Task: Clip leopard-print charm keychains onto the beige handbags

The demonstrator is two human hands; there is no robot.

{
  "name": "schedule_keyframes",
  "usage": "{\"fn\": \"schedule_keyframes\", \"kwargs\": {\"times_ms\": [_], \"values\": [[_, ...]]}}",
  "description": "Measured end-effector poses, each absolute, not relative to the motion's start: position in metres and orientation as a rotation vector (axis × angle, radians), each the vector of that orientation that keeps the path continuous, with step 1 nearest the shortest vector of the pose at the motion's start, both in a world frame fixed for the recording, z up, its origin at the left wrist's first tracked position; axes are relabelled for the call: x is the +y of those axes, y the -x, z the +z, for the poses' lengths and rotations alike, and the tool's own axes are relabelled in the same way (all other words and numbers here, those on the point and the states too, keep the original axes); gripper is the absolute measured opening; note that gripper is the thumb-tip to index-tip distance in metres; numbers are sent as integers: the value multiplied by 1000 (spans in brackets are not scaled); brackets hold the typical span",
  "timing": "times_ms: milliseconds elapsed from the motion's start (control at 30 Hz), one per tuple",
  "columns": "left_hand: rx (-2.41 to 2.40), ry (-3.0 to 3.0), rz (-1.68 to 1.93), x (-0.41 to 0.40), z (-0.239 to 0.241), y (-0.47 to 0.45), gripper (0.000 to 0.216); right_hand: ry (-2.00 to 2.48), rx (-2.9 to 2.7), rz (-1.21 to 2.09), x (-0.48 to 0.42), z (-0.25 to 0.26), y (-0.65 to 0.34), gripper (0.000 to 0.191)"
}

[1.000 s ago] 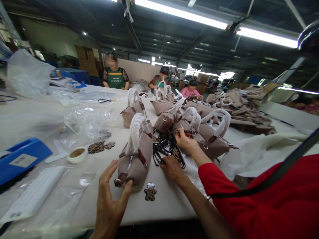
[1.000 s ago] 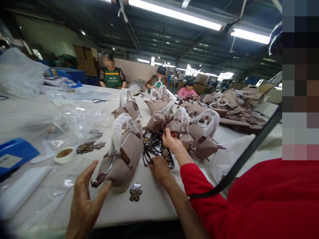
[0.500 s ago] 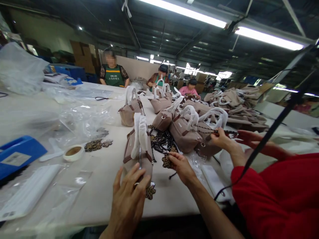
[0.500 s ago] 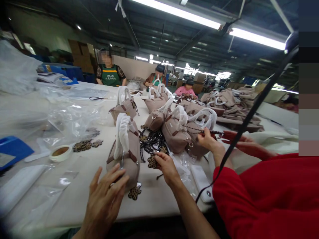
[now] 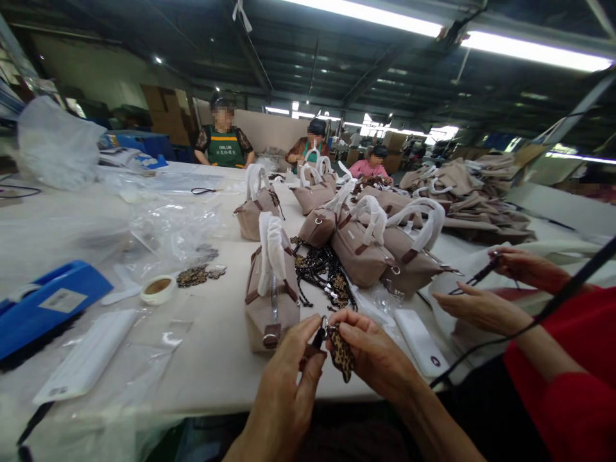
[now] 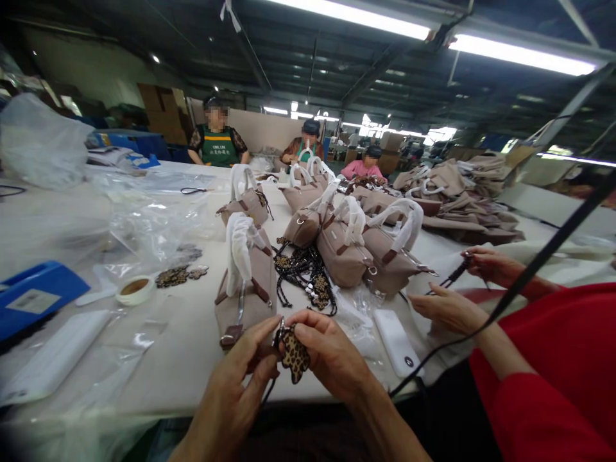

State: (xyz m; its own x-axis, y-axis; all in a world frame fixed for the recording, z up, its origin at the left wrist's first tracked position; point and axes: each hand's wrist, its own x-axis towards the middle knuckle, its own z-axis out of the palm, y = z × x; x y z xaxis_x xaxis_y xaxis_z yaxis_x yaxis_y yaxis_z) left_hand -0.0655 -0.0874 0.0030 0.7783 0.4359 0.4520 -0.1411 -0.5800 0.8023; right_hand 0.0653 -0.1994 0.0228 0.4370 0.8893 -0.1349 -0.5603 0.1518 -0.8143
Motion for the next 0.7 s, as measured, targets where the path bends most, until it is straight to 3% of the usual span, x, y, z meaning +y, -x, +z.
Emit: {"fn": "schedule_keyframes", "kwargs": {"times_ms": [133, 400, 700], "values": [[333, -1669, 471, -88, 10, 56, 35, 950, -455, 1073, -204, 24, -62, 25], [393, -1492, 407, -87, 10, 57, 29, 1186, -481, 912, -211, 18, -65, 26], [358, -1147, 304, -94, 10, 55, 38, 1278, -584, 876, -215, 25, -63, 28]]}}
